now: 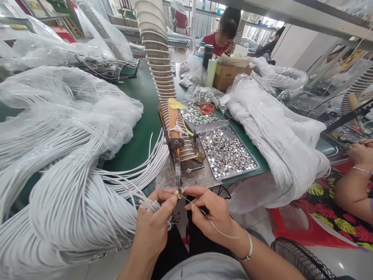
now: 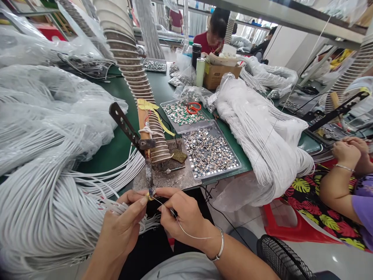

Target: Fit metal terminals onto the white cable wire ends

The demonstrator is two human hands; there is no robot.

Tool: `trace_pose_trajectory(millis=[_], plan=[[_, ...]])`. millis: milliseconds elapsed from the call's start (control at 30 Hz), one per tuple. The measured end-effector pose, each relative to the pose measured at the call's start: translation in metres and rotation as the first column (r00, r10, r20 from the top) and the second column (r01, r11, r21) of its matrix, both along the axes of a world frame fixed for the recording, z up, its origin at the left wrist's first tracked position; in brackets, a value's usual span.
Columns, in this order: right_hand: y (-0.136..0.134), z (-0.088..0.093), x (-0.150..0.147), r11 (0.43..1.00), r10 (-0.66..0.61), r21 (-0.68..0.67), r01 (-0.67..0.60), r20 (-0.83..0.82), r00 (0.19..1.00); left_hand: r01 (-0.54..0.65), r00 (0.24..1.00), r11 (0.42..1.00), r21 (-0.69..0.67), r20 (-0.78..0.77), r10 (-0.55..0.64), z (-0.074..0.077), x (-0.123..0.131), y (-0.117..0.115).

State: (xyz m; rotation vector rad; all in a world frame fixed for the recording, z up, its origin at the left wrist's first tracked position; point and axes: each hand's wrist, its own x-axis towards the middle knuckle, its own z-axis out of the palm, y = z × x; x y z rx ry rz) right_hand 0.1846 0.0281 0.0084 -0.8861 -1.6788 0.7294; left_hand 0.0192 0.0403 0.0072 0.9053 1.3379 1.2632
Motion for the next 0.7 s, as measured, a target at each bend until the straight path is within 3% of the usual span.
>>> trace_pose_trajectory(millis=[200,500,700], plan=[[-0.001,-0.004,0.0,0.999,0.023,-0.033,-0.023,0.013,1.0,0.0,1.0,1.0,-0.013,0.008,0.0,-0.003,0.001,0.0],[-0.008,-0.006,0.003,0.993,0.034,-0.112,-0.03,0.038,0.999,0.067,0.996,0.996,-0.05,0.061,-0.064,-0.032,-0.008,-0.011],[-0.007,-0.019,-0.004,0.986,-0.066,-0.152,0.063,-0.013,0.998,0.139,0.99,0.987,-0.081,0.013,-0.138,-0.029,-0.003,-0.021]])
